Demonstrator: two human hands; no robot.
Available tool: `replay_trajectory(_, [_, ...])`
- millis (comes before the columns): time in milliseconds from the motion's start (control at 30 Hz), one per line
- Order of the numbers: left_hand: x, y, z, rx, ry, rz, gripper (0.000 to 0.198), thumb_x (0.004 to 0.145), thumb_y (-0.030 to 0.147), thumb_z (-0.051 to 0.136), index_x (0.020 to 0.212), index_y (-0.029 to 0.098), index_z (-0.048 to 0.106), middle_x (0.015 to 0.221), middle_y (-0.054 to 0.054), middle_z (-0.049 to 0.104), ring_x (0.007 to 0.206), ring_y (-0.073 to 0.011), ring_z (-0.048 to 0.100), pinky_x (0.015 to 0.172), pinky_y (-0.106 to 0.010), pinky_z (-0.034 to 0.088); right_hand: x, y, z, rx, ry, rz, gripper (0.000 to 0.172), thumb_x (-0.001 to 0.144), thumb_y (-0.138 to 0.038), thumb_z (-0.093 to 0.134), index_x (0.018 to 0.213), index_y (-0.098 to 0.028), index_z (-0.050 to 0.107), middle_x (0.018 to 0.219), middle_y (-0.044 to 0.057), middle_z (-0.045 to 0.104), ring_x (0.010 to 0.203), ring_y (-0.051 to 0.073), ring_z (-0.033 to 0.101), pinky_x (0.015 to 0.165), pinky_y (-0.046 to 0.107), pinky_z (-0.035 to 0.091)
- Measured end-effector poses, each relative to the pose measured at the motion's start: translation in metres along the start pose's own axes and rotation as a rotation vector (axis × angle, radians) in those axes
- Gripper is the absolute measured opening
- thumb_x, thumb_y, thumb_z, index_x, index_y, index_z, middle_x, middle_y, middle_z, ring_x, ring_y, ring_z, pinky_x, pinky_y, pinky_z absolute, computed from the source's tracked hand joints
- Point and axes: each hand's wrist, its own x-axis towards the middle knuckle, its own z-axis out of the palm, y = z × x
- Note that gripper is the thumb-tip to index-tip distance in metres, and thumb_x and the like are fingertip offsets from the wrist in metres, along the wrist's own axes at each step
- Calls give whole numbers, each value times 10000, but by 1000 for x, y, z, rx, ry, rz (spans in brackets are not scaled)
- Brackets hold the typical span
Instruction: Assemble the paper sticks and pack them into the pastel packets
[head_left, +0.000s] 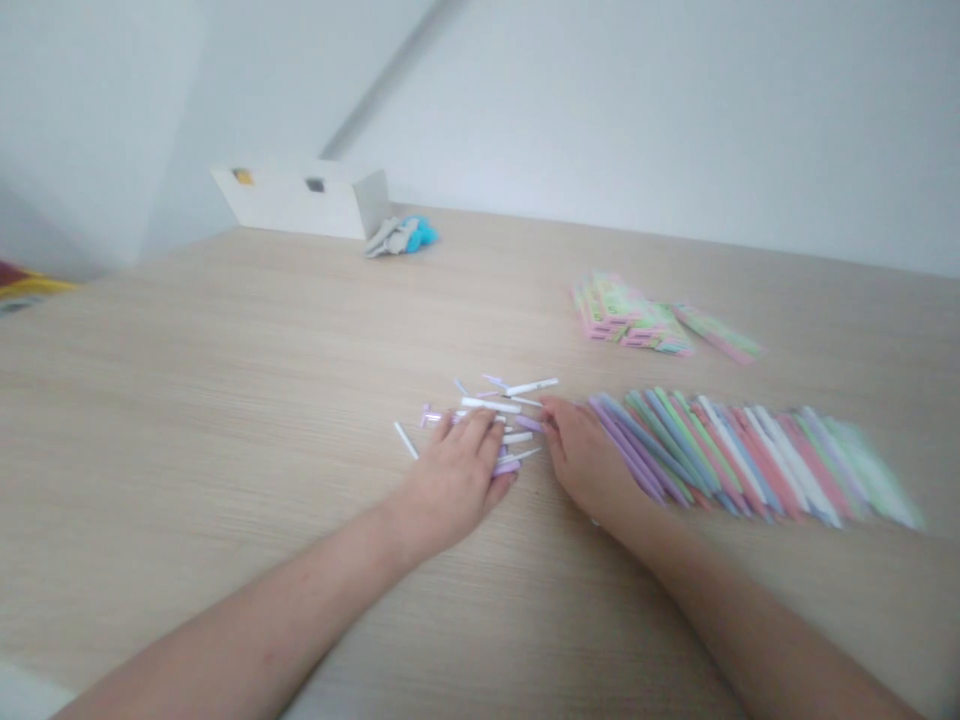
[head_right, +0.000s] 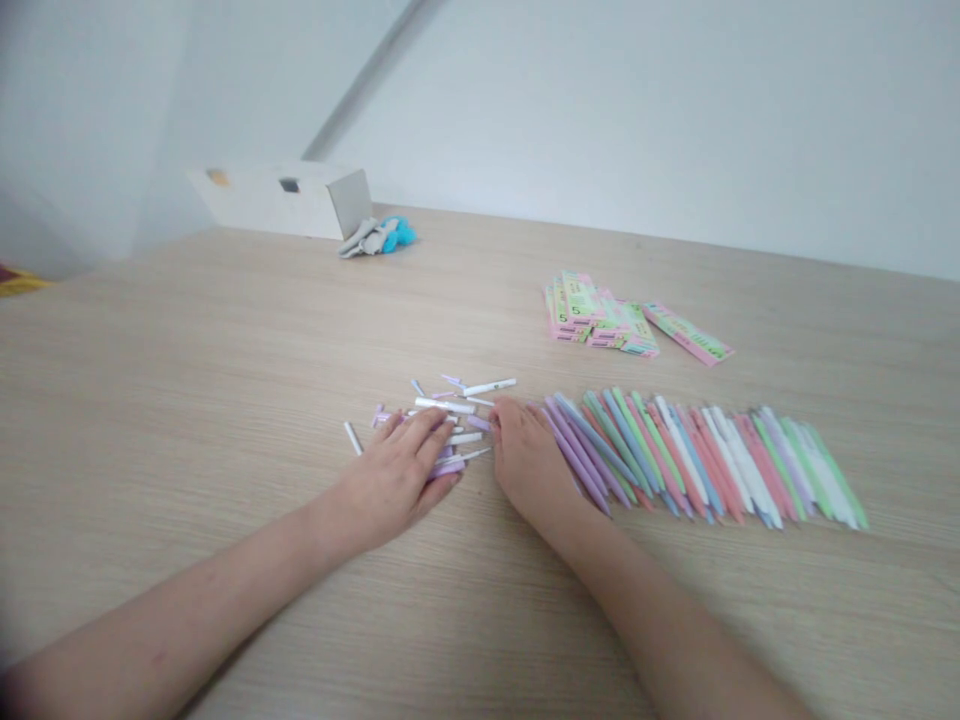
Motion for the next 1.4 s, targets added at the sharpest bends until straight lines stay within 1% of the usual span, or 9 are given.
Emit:
replay_trajectory(133, [0, -1, -1, -23, 16, -18, 459, 887, 380, 451, 1252, 102, 477, 1292, -175, 474, 1218, -303, 425, 1054, -480, 276, -1, -2, 4, -78, -79, -60, 214, 910, -136, 337, 1010, -165, 524, 994, 113, 649, 933, 243, 568, 922, 406, 362])
replay_trajectory(233, [1, -7, 2, -29, 40, -27, 618, 837, 439, 509, 1336, 95, 386, 1384, -202, 388, 1299, -327, 336, 1068, -512, 243, -2, -4, 3, -72, -88, -85, 262, 924, -146, 333, 1121, -139, 505, 1125, 137, 611, 1057, 252, 528, 949, 401, 350])
replay_trajectory(300, [3, -12, 6, -14, 46, -27, 737, 807, 498, 522, 1379, 79, 320, 1446, -214, 305, 1345, -340, 260, 1079, -536, 211, -2, -7, 2, -65, -90, -95, 270, 927, -149, 332, 1125, -136, 516, 1159, 145, 593, 1100, 258, 501, 948, 397, 354])
replay_trajectory(367, [4, -16, 9, -3, 36, -24, 766, 800, 534, 509, 1382, 76, 317, 1449, -215, 310, 1348, -344, 255, 1078, -551, 201, -2, -8, -1, -48, -102, -100, 267, 929, -151, 327, 1100, -133, 532, 1141, 145, 593, 1101, 257, 492, 941, 390, 363])
replay_trajectory(733, [6, -14, 5, -17, 23, -9, 667, 798, 514, 522, 1277, 56, 442, 1309, -227, 438, 1240, -351, 386, 1038, -527, 266, -3, -11, -2, 91, -167, -83, 235, 921, -144, 333, 1042, -129, 533, 1061, 122, 602, 1025, 220, 526, 912, 361, 398])
replay_trajectory(1000, [0, 0, 0, 11, 4, -49, 539, 865, 444, 462, 1225, 44, 493, 1226, -222, 497, 1174, -335, 441, 1043, -521, 259, -2, -6, -3, 187, -71, -16, 202, 907, -144, 367, 1048, -151, 512, 1051, 105, 609, 997, 197, 549, 891, 331, 411])
replay_trajectory(1200, [-2, 5, 2, 6, -30, -79, 532, 889, 419, 429, 1266, 46, 462, 1303, -225, 459, 1248, -349, 391, 1051, -521, 262, 9, -9, -16, 107, 20, 110, 139, 874, -163, 430, 949, -166, 546, 822, 50, 641, 768, 175, 595, 709, 268, 426])
replay_trajectory(1333, [-1, 4, 6, -13, -6, -82, 532, 883, 412, 442, 1270, 47, 455, 1329, -231, 444, 1278, -342, 368, 1064, -515, 256, 28, -5, -14, -14, -54, 91, 237, 864, -158, 424, 1063, -149, 553, 823, 58, 673, 728, 169, 613, 677, 250, 416])
replay_trajectory(1400, [-1, 4, 7, -15, -7, -91, 545, 876, 413, 457, 1274, 42, 453, 1335, -237, 441, 1282, -345, 366, 1067, -514, 253, 43, 0, -11, -136, -143, 60, 281, 873, -176, 419, 1108, -142, 570, 890, 86, 693, 790, 183, 628, 715, 257, 414])
